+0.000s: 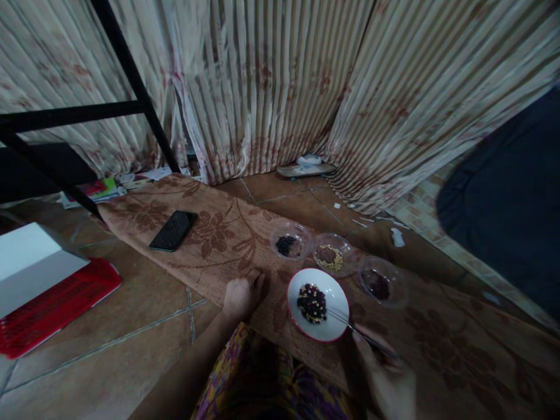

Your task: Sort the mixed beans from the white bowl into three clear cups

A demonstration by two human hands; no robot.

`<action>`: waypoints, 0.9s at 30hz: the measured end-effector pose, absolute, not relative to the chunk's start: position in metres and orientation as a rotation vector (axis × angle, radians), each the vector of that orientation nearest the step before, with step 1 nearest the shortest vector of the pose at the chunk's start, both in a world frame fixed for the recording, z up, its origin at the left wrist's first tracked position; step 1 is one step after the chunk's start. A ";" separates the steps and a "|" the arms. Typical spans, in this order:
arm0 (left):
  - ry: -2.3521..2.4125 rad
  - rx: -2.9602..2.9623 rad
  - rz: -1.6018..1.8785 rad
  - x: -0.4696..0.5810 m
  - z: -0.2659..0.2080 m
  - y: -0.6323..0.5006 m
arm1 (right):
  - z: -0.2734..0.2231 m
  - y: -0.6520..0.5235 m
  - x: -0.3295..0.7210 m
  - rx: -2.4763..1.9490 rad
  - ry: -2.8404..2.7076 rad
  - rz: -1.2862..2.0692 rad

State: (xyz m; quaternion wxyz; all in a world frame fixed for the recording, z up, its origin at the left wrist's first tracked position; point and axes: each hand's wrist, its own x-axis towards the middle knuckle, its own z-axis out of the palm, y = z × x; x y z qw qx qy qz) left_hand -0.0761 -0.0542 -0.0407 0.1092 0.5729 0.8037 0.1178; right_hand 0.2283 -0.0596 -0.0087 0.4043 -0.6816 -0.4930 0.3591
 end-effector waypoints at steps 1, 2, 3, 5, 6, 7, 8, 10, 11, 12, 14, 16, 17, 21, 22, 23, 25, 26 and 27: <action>2.363 1.681 0.358 -0.076 -0.040 -0.054 | -0.009 -0.060 0.228 -1.711 -1.265 0.910; 2.360 1.680 0.366 -0.076 -0.039 -0.054 | -0.010 -0.060 0.228 -1.701 -1.281 0.909; 2.357 1.679 0.369 -0.075 -0.038 -0.054 | -0.010 -0.060 0.227 -1.695 -1.293 0.907; 2.352 1.672 0.361 -0.075 -0.036 -0.054 | -0.011 -0.061 0.227 -1.693 -1.310 0.897; 2.350 1.672 0.355 -0.075 -0.035 -0.054 | -0.011 -0.060 0.227 -1.696 -1.317 0.892; 2.347 1.672 0.347 -0.075 -0.035 -0.054 | -0.011 -0.060 0.226 -1.699 -1.324 0.892; 2.347 1.674 0.337 -0.075 -0.035 -0.054 | -0.011 -0.060 0.226 -1.702 -1.328 0.890; 2.350 1.679 0.315 -0.075 -0.036 -0.054 | -0.011 -0.059 0.226 -1.711 -1.333 0.899; 2.353 1.681 0.306 -0.075 -0.036 -0.054 | -0.012 -0.059 0.226 -1.713 -1.338 0.906; 2.354 1.684 0.299 -0.075 -0.037 -0.054 | -0.012 -0.059 0.226 -1.713 -1.341 0.908; 2.356 1.687 0.295 -0.075 -0.038 -0.054 | -0.014 -0.059 0.227 -1.712 -1.352 0.905; 2.361 1.692 0.300 -0.076 -0.038 -0.054 | -0.016 -0.059 0.228 -1.706 -1.365 0.892; 2.361 1.695 0.306 -0.076 -0.038 -0.054 | -0.017 -0.059 0.229 -1.704 -1.374 0.887; 2.352 1.690 0.329 -0.076 -0.039 -0.055 | -0.019 -0.060 0.229 -1.692 -1.395 0.880; 2.351 1.687 0.333 -0.076 -0.039 -0.055 | -0.019 -0.060 0.229 -1.692 -1.394 0.888; 2.350 1.687 0.336 -0.076 -0.039 -0.055 | -0.019 -0.060 0.228 -1.692 -1.392 0.892; 2.347 1.693 0.345 -0.076 -0.039 -0.055 | -0.018 -0.060 0.227 -1.688 -1.400 0.889; 2.346 1.698 0.349 -0.076 -0.040 -0.055 | -0.017 -0.059 0.226 -1.683 -1.408 0.878; 2.345 1.701 0.351 -0.077 -0.040 -0.055 | -0.016 -0.059 0.226 -1.676 -1.417 0.866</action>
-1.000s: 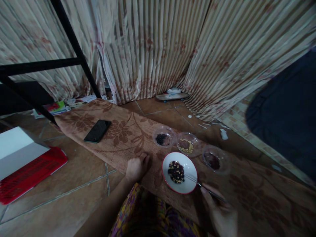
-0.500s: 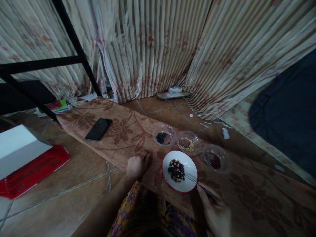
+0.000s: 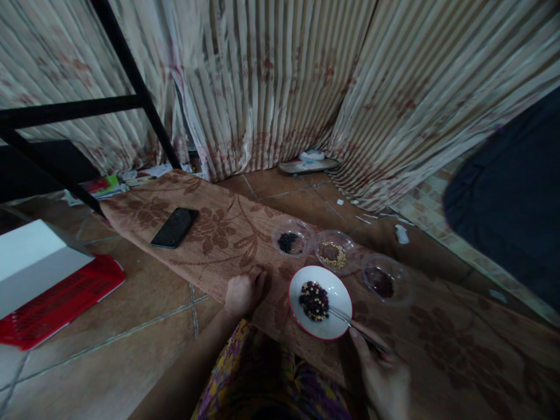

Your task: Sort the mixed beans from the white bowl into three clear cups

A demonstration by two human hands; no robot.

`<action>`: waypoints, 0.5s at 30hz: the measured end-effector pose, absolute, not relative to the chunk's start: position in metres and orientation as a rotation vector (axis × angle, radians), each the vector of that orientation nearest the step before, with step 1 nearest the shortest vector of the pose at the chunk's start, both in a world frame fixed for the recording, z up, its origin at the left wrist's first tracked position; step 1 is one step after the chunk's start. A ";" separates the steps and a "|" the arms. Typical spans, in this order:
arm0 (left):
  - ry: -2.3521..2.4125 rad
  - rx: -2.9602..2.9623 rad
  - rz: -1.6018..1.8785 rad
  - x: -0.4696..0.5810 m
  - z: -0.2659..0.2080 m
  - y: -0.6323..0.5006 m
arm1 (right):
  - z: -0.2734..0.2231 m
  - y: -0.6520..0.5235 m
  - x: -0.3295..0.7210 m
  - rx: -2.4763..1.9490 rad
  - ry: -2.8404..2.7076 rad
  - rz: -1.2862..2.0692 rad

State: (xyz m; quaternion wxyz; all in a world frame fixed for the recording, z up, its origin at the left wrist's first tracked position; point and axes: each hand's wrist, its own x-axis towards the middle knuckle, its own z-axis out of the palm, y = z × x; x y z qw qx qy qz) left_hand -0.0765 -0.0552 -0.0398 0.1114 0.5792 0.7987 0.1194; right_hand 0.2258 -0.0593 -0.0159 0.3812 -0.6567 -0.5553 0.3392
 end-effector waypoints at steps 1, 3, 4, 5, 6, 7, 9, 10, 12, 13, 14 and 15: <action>2.346 1.702 0.350 -0.077 -0.040 -0.055 | -0.015 -0.059 0.225 -1.670 -1.425 0.855; 2.350 1.700 0.340 -0.077 -0.040 -0.055 | -0.015 -0.059 0.225 -1.665 -1.425 0.842; 2.352 1.697 0.334 -0.077 -0.040 -0.055 | -0.015 -0.058 0.225 -1.665 -1.422 0.841; 2.354 1.693 0.332 -0.077 -0.040 -0.055 | -0.015 -0.058 0.225 -1.666 -1.418 0.846; 2.355 1.690 0.334 -0.077 -0.040 -0.055 | -0.015 -0.058 0.225 -1.669 -1.412 0.850; 2.357 1.692 0.340 -0.077 -0.039 -0.055 | -0.015 -0.058 0.224 -1.676 -1.406 0.855; 2.361 1.696 0.350 -0.076 -0.039 -0.055 | -0.015 -0.059 0.224 -1.689 -1.402 0.870; 2.365 1.693 0.350 -0.076 -0.039 -0.055 | -0.014 -0.059 0.224 -1.692 -1.397 0.874; 2.365 1.680 0.346 -0.076 -0.039 -0.055 | -0.012 -0.059 0.224 -1.695 -1.386 0.881; 2.363 1.670 0.348 -0.076 -0.039 -0.055 | -0.010 -0.059 0.224 -1.697 -1.378 0.883; 2.358 1.660 0.349 -0.076 -0.039 -0.055 | -0.009 -0.059 0.224 -1.702 -1.368 0.879; 2.353 1.653 0.349 -0.076 -0.039 -0.055 | -0.006 -0.058 0.224 -1.706 -1.357 0.868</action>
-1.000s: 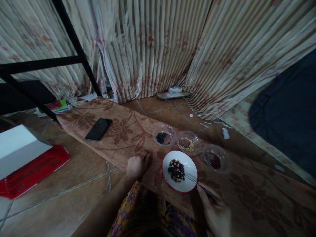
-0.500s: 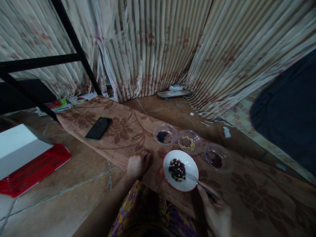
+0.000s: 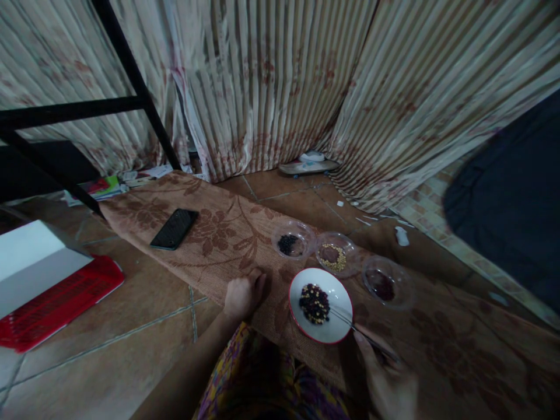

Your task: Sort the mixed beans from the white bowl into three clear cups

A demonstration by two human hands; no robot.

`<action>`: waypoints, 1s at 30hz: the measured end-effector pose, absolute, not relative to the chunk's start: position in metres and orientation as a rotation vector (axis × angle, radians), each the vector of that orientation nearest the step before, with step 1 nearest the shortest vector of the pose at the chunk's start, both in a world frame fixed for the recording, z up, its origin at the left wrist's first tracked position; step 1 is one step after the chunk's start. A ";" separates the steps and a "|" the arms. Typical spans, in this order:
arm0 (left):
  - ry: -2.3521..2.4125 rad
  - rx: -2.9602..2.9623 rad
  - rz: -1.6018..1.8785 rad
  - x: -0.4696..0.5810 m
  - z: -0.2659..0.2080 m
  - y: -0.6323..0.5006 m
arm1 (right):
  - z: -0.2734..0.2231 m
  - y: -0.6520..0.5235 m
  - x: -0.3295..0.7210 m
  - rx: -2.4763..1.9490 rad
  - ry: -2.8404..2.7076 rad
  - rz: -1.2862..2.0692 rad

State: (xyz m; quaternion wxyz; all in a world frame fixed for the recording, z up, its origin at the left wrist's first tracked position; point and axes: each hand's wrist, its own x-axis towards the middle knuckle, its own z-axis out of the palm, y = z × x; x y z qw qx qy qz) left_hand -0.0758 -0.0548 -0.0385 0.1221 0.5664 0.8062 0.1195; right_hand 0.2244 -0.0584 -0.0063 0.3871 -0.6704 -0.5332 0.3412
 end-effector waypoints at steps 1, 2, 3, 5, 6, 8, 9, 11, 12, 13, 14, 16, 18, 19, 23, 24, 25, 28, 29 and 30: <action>2.348 1.650 0.347 -0.076 -0.038 -0.055 | -0.004 -0.057 0.224 -1.704 -1.346 0.852; 2.344 1.649 0.345 -0.076 -0.038 -0.055 | -0.001 -0.056 0.224 -1.694 -1.335 0.833; 2.340 1.651 0.342 -0.076 -0.038 -0.055 | 0.002 -0.054 0.223 -1.677 -1.325 0.814; 2.333 1.658 0.346 -0.077 -0.038 -0.055 | 0.008 -0.048 0.220 -1.639 -1.304 0.781; 2.332 1.663 0.350 -0.077 -0.038 -0.056 | 0.011 -0.044 0.218 -1.624 -1.298 0.773; 2.327 1.675 0.360 -0.077 -0.039 -0.056 | 0.017 -0.033 0.210 -1.588 -1.297 0.751; 2.325 1.682 0.367 -0.077 -0.039 -0.056 | 0.020 -0.026 0.204 -1.560 -1.303 0.749; 2.324 1.687 0.378 -0.077 -0.040 -0.056 | 0.024 -0.009 0.189 -1.474 -1.328 0.764; 2.325 1.685 0.381 -0.077 -0.040 -0.056 | 0.026 0.000 0.179 -1.422 -1.340 0.791; 2.327 1.679 0.381 -0.077 -0.040 -0.056 | 0.027 0.010 0.169 -1.371 -1.350 0.801; 2.330 1.673 0.379 -0.078 -0.040 -0.056 | 0.028 0.020 0.160 -1.311 -1.374 0.808; 2.328 1.677 0.389 -0.078 -0.040 -0.057 | 0.026 0.037 0.143 -1.223 -1.426 0.850; 2.317 1.701 0.425 -0.078 -0.040 -0.057 | 0.023 0.046 0.134 -1.199 -1.444 0.871; 2.311 1.712 0.444 -0.078 -0.040 -0.057 | 0.022 0.048 0.132 -1.203 -1.447 0.877; 2.310 1.705 0.440 -0.078 -0.041 -0.058 | 0.017 0.037 0.145 -1.257 -1.425 0.867; 2.312 1.707 0.437 -0.078 -0.042 -0.058 | 0.017 0.031 0.151 -1.280 -1.405 0.864; 2.315 1.716 0.441 -0.078 -0.042 -0.058 | 0.018 0.024 0.157 -1.310 -1.381 0.863; 2.335 1.736 0.430 -0.078 -0.044 -0.057 | 0.021 0.004 0.177 -1.429 -1.329 0.838; 2.344 1.735 0.413 -0.078 -0.045 -0.057 | 0.021 -0.003 0.184 -1.463 -1.319 0.818; 2.352 1.735 0.400 -0.078 -0.045 -0.057 | 0.020 -0.009 0.190 -1.492 -1.310 0.803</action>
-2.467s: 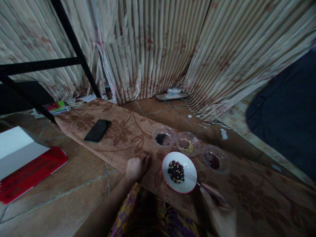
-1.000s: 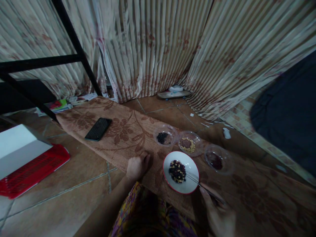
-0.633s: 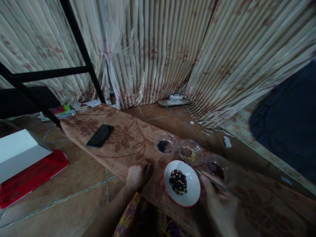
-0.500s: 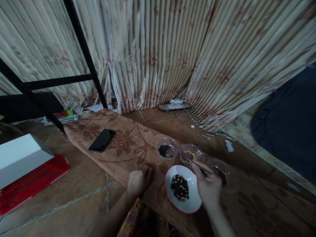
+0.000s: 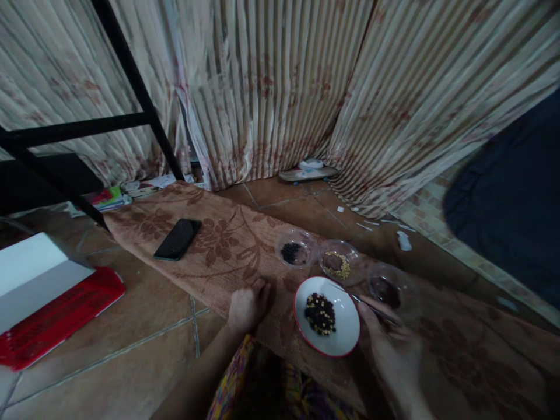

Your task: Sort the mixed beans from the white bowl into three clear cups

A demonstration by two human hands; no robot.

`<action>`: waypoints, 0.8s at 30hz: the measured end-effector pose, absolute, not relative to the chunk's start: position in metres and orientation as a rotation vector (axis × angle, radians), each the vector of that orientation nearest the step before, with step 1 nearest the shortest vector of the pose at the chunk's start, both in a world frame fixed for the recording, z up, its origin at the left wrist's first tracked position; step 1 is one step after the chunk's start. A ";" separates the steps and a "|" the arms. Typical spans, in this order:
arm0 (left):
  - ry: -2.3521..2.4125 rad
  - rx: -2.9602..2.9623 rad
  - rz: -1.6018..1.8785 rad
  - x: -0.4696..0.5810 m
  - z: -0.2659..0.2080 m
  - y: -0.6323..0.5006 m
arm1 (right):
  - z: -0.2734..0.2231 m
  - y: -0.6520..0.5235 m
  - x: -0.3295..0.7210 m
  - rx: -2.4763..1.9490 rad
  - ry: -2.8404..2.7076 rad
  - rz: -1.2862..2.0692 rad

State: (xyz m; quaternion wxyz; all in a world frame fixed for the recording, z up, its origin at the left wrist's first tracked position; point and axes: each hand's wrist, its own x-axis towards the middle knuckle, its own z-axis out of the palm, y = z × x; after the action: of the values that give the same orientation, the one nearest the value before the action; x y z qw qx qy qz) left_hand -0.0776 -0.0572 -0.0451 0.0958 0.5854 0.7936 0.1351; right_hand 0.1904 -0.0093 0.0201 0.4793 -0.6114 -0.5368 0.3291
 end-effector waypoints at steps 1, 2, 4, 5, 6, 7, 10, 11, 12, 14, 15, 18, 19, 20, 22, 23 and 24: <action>2.355 1.738 0.397 -0.078 -0.045 -0.057 | 0.018 -0.015 0.197 -1.521 -1.297 0.793; 2.354 1.744 0.403 -0.078 -0.045 -0.057 | 0.016 -0.021 0.202 -1.550 -1.286 0.793; 2.347 1.759 0.430 -0.078 -0.045 -0.057 | 0.009 -0.030 0.213 -1.610 -1.282 0.812; 2.344 1.764 0.439 -0.078 -0.045 -0.057 | 0.005 -0.034 0.218 -1.636 -1.295 0.823; 2.344 1.766 0.444 -0.078 -0.045 -0.057 | 0.001 -0.037 0.222 -1.653 -1.317 0.832; 2.346 1.767 0.444 -0.078 -0.045 -0.057 | -0.002 -0.040 0.226 -1.661 -1.348 0.842; 2.360 1.755 0.411 -0.078 -0.044 -0.056 | -0.005 -0.045 0.233 -1.656 -1.452 0.879; 2.362 1.750 0.394 -0.078 -0.044 -0.056 | -0.004 -0.047 0.235 -1.654 -1.477 0.886; 2.365 1.743 0.381 -0.077 -0.044 -0.056 | -0.003 -0.048 0.236 -1.654 -1.498 0.892; 2.367 1.735 0.381 -0.077 -0.043 -0.056 | -0.001 -0.049 0.237 -1.653 -1.524 0.900; 2.367 1.737 0.390 -0.077 -0.043 -0.056 | 0.000 -0.049 0.238 -1.654 -1.535 0.906; 2.365 1.757 0.412 -0.077 -0.043 -0.056 | -0.001 -0.049 0.237 -1.668 -1.550 0.939; 2.364 1.763 0.411 -0.077 -0.044 -0.056 | -0.002 -0.049 0.237 -1.677 -1.545 0.948; 2.365 1.764 0.408 -0.077 -0.044 -0.056 | -0.004 -0.049 0.236 -1.684 -1.539 0.957; 2.365 1.764 0.411 -0.078 -0.045 -0.056 | -0.006 -0.049 0.235 -1.693 -1.524 0.969; 2.363 1.765 0.420 -0.078 -0.045 -0.056 | -0.007 -0.048 0.234 -1.696 -1.521 0.974; 2.359 1.766 0.428 -0.078 -0.045 -0.056 | -0.007 -0.048 0.233 -1.699 -1.522 0.980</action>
State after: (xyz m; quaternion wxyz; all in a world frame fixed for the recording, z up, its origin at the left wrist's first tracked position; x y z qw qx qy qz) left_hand -0.0780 -0.0558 -0.0451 0.0817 0.5911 0.7896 0.1432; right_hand 0.2329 -0.0482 -0.0073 0.3235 -0.6476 -0.5799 0.3736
